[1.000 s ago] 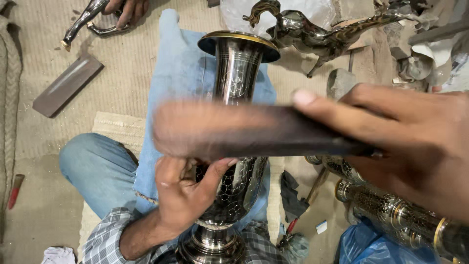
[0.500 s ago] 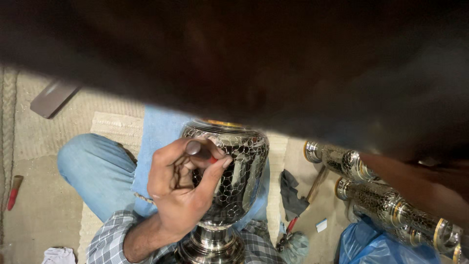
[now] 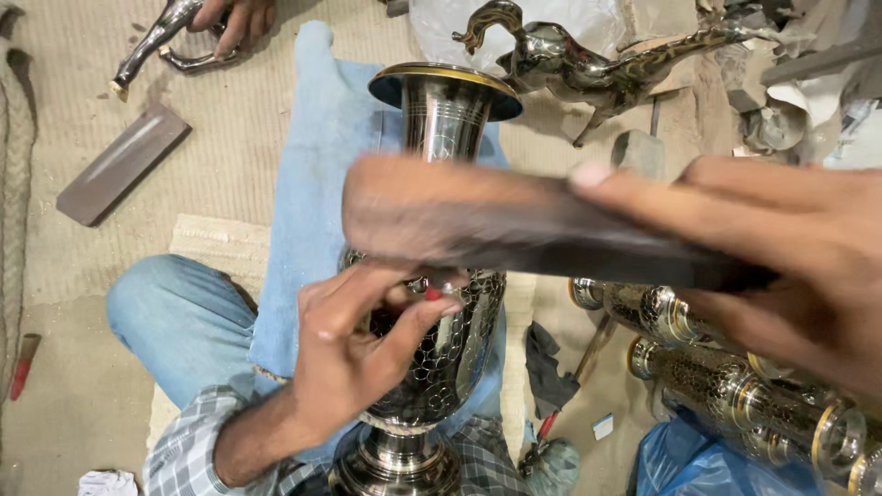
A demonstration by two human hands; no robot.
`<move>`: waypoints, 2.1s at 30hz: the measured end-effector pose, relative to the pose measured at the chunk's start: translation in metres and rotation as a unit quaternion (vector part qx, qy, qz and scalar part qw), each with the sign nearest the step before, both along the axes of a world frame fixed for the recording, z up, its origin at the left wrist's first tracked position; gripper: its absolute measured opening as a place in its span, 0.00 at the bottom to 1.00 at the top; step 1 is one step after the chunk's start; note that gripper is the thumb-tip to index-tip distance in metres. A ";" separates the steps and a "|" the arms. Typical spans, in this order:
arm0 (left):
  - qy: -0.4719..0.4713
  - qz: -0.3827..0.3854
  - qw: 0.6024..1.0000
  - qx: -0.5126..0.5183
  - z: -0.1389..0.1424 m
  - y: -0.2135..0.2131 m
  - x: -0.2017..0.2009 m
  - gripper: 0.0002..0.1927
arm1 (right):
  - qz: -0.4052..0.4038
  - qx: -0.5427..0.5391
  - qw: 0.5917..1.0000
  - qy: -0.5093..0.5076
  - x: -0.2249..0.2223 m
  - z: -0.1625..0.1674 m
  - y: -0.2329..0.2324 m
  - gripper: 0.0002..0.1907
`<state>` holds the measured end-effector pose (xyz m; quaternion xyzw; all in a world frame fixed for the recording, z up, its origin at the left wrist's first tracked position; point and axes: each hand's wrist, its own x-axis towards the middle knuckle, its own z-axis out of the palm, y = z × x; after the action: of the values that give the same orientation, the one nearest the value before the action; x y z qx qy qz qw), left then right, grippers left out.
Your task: The person sits on the floor of a workshop holding a small chisel against the decorated body of a brass vase and repeatedly strikes the chisel with a wooden mallet to engrave the pattern, repositioning the chisel around the vase surface as they work.
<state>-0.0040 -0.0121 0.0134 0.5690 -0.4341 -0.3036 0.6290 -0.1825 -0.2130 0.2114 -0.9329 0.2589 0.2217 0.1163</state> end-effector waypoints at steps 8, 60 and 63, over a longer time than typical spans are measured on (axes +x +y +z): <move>-0.028 -0.130 0.989 -0.058 0.018 -0.013 0.021 0.23 | -0.196 0.027 0.979 -0.047 -0.044 -0.020 0.015 0.51; -0.127 -0.272 0.953 0.043 0.034 -0.029 0.033 0.37 | -0.228 0.011 0.914 -0.336 -0.118 -0.100 0.060 0.41; -0.093 -0.201 0.974 -0.052 0.032 -0.022 0.028 0.34 | -0.272 0.086 0.887 -0.363 -0.103 -0.090 0.054 0.37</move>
<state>0.0239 -0.0339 0.0450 0.4628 -0.6113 -0.3462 0.5406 -0.2857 -0.1592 0.1218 -0.8277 0.4224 -0.1511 0.3372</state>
